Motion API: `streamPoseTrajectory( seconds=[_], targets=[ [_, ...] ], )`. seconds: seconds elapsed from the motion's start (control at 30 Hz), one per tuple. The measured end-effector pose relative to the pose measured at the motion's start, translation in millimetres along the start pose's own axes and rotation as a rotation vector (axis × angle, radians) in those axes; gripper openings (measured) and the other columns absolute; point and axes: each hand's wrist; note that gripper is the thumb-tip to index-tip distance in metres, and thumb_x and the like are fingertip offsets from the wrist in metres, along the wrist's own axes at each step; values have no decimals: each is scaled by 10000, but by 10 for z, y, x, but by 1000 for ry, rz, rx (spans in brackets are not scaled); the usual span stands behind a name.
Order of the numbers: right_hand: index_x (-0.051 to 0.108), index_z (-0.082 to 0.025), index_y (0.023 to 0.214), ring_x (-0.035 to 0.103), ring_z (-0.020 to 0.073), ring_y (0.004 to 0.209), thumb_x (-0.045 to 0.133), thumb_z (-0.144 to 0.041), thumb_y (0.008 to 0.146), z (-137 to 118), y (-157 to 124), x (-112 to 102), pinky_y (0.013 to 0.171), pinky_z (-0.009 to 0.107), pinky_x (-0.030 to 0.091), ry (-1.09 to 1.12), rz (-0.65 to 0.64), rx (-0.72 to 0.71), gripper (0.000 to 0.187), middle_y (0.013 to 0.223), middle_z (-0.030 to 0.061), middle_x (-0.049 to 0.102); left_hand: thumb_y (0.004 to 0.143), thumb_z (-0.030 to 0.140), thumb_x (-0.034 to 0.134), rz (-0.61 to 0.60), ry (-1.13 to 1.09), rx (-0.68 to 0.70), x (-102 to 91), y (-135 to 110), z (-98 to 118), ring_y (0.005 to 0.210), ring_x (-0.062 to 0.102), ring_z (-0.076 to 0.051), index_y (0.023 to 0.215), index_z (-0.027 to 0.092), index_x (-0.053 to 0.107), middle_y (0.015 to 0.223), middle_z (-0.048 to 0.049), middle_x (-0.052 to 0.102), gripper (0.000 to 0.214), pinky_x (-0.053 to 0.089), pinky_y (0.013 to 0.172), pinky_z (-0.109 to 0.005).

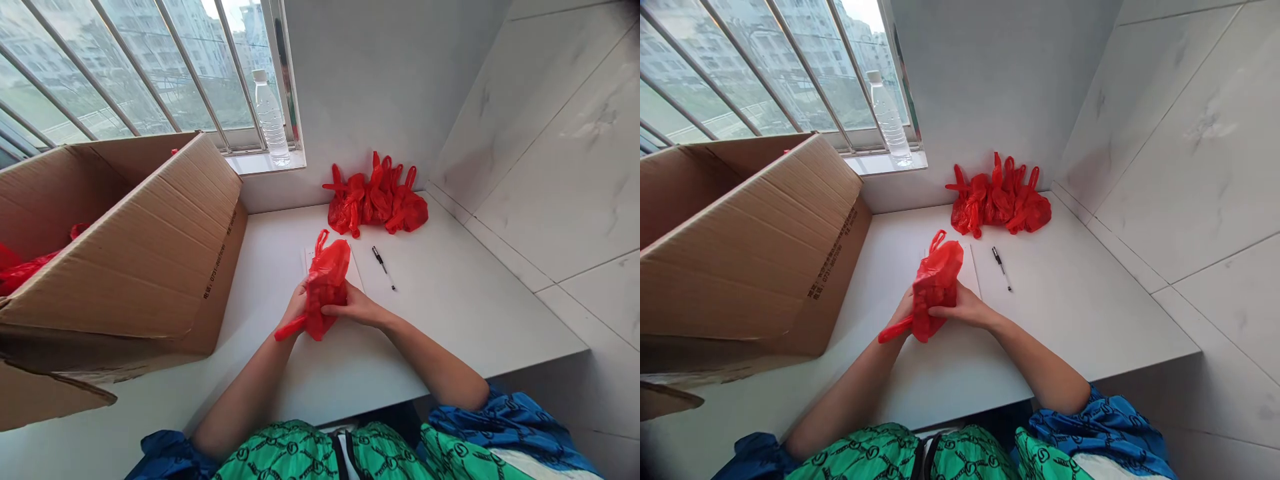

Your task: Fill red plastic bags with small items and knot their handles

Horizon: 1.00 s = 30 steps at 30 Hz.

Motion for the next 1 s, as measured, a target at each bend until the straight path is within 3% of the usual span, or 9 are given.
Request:
streamPoseTrajectory(
  seconds=[0.1, 0.2, 0.27, 0.5, 0.63, 0.73, 0.87, 0.93, 1.0],
  targets=[
    [460, -256, 1390, 548, 285, 1264, 741, -480, 808, -1, -28, 22, 1001, 455, 513, 160, -47, 39, 683, 1412, 87, 542, 824, 353, 616, 87, 204, 259, -69, 3, 85, 750, 548, -148, 808, 183, 630, 820, -21, 609, 172, 462, 686, -246],
    [475, -251, 1392, 491, 290, 1332, 784, -455, 768, 56, -55, 109, 1079, 455, 448, 174, 49, 48, 725, 1433, 86, 534, 819, 255, 559, 156, 471, 424, -110, -83, 123, 734, 503, -146, 691, 182, 582, 753, -8, 566, 150, 412, 691, -242],
    [527, -230, 1346, 538, 305, 1288, 811, -460, 728, 112, -69, 159, 1094, 475, 425, 206, 151, 104, 718, 1357, 97, 604, 812, 244, 549, 103, 496, 370, -114, -150, 116, 691, 484, -146, 674, 179, 575, 693, 0, 559, 155, 399, 669, -251],
    [679, -201, 1166, 643, 341, 1113, 795, -511, 711, 129, -141, 169, 996, 503, 480, 263, 89, 242, 562, 1159, 113, 713, 817, 418, 618, -128, -23, 24, -168, -334, 128, 675, 549, -152, 874, 115, 688, 757, -42, 635, 316, 430, 638, -264],
    [700, -219, 1126, 659, 334, 1061, 833, -484, 661, 141, -173, 248, 999, 502, 465, 258, 93, 253, 552, 1111, 107, 727, 801, 301, 592, -50, 362, 157, -255, -560, 272, 636, 417, -116, 713, 151, 594, 667, 16, 518, 174, 334, 582, -236],
    [696, -244, 1126, 691, 299, 915, 837, -546, 624, 179, -172, 289, 890, 464, 512, 328, 96, 228, 602, 1051, 100, 732, 794, 205, 546, 10, 686, 309, -362, -865, 550, 593, 318, -98, 621, 167, 452, 604, 44, 415, 200, 264, 552, -242],
    [655, -287, 1213, 690, 257, 785, 706, -680, 710, 143, -177, 196, 712, 398, 534, 385, 52, 249, 640, 986, 96, 725, 888, 288, 477, 13, 779, 501, -635, -1365, 1192, 574, 392, -111, 672, 177, 518, 617, 17, 466, 246, 347, 566, -244],
    [668, -279, 1200, 690, 256, 835, 694, -652, 745, 90, -182, 114, 763, 398, 537, 334, 73, 257, 589, 999, 100, 723, 913, 346, 465, 107, 857, 640, -807, -1562, 1556, 612, 489, -150, 733, 193, 587, 669, -21, 561, 265, 414, 594, -274],
    [685, -265, 1177, 680, 259, 896, 686, -627, 773, 42, -187, 48, 827, 406, 536, 270, 104, 253, 542, 1020, 101, 719, 907, 355, 487, 286, 1070, 775, -968, -1679, 1863, 839, 589, -232, 803, 216, 652, 896, -84, 657, 240, 489, 750, -355]
  ],
)
Point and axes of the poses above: each hand's wrist, its own y-axis towards the middle knuckle, its own x-axis out of the palm, z = x × y
